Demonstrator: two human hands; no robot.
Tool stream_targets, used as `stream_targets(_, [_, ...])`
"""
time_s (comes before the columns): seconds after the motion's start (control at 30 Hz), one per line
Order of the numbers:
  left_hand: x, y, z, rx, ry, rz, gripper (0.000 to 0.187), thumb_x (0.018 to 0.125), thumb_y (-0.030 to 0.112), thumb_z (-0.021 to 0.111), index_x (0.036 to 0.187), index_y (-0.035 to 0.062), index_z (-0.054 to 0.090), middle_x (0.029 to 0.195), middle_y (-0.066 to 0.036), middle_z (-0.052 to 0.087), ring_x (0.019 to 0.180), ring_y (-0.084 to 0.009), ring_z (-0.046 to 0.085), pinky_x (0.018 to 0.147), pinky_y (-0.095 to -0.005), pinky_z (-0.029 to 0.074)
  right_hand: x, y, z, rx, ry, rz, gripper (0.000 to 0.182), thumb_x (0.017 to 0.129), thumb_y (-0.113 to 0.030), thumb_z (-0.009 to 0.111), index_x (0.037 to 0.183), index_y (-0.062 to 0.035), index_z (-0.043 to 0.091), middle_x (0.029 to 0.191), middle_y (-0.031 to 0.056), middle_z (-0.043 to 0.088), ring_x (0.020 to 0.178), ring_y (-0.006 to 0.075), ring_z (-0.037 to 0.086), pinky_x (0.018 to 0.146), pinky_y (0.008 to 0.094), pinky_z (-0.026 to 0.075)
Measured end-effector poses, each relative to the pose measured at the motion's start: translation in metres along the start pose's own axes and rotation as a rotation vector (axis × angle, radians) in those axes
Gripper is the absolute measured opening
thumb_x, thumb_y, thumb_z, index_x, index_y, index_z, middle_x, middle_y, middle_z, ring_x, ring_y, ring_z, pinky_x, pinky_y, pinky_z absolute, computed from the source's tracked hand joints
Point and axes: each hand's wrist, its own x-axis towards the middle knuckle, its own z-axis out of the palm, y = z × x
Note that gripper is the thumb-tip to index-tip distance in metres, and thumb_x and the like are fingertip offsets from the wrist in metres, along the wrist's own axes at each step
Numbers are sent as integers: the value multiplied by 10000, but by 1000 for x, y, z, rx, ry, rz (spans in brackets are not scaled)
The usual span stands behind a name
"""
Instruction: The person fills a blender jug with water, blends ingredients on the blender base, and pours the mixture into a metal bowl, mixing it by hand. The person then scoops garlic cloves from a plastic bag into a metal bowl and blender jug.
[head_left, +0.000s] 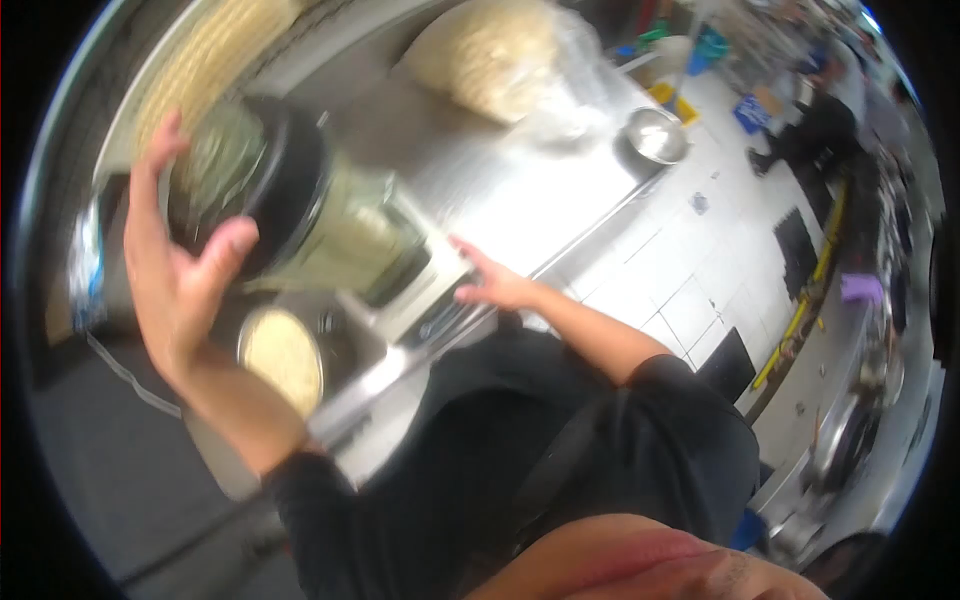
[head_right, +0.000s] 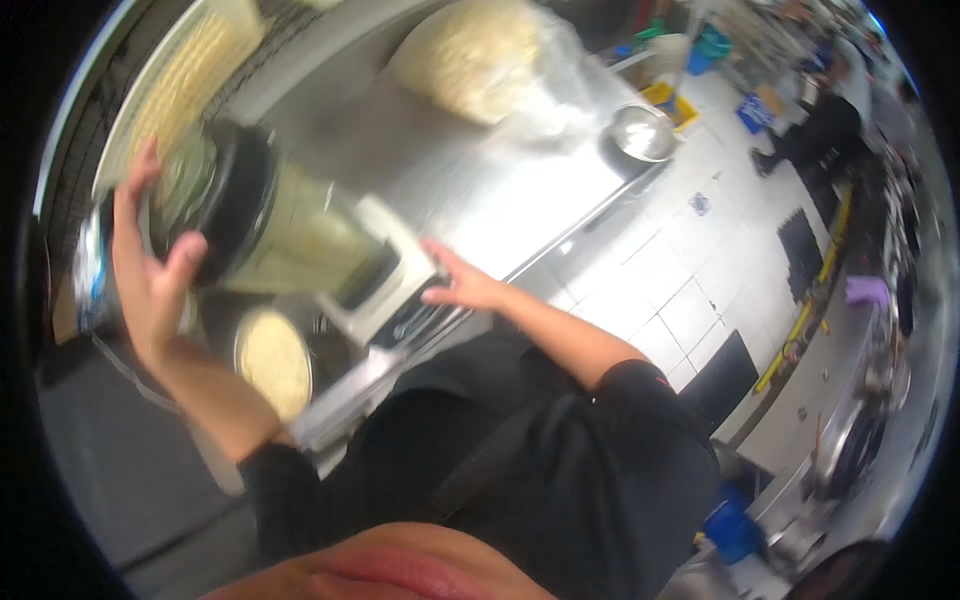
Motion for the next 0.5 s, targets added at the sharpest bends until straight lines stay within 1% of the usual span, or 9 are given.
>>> stream_targets(0.07, [9,14,-4,80,-143,24,918,648,600,747,1300,-3,514,1372,-197,489,1254,-325,482,1055,-406,349,4,-17,-15,-26,-10,43,964,742,-368,788,1497,-131,237,1492,179,306,1371,337,314,1117,454,276])
stream_targets(0.1, [14,18,-2,75,-199,57,920,633,601,755,1297,7,521,1378,-200,481,1250,-335,487,1044,-415,365,6,-36,-26,-44,70,22,946,731,-372,794,1476,-98,280,1477,163,342,1354,320,350,1106,444,298])
stream_targets(0.13, [17,21,-3,148,-233,89,945,574,613,776,1296,53,536,1357,-208,481,1225,-363,501,1020,-427,391,12,-50,-35,22,151,-45,942,725,-394,798,1462,-83,301,1467,153,361,1342,304,371,1097,435,311])
stream_targets(0.17, [20,25,-3,139,-223,110,945,574,613,776,1296,53,536,1357,-208,481,1225,-363,501,1020,-427,391,19,-64,-41,92,217,-111,939,719,-415,802,1447,-68,322,1458,144,381,1330,288,393,1088,426,325])
stream_targets(0.23, [21,31,-7,184,-302,18,946,525,586,797,1294,94,550,1319,-204,494,1208,-384,505,1000,-437,407,32,-113,-50,135,261,-333,951,689,-475,809,1414,-49,364,1403,120,447,1303,262,429,1056,401,360])
stream_targets(0.27, [21,28,-9,193,-337,-6,988,541,671,764,1304,85,536,1308,-191,481,1248,-353,478,1047,-423,354,38,-142,-48,86,268,-439,862,708,-436,804,1372,-52,410,1335,119,487,1242,251,467,1019,381,388])
stream_targets(0.3, [24,27,-9,198,-332,-29,988,541,671,764,1304,85,536,1308,-191,481,1248,-353,478,1047,-423,354,42,-170,-45,45,266,-542,774,728,-398,799,1331,-55,456,1266,117,527,1182,240,506,981,361,416])
stream_targets(0.37, [24,23,-9,133,-347,24,966,538,623,784,1301,85,537,1290,-182,491,1214,-355,494,1030,-421,366,53,-206,-37,-140,236,-594,688,705,-387,821,1223,-46,525,1131,100,573,1068,234,553,918,348,450])
stream_targets(0.5, [13,10,-8,132,-309,52,835,592,488,794,1289,100,550,1249,-158,516,1185,-363,496,1005,-417,380,86,-206,-11,64,420,-531,573,694,-402,835,1020,-23,557,996,77,588,934,172,550,816,318,459])
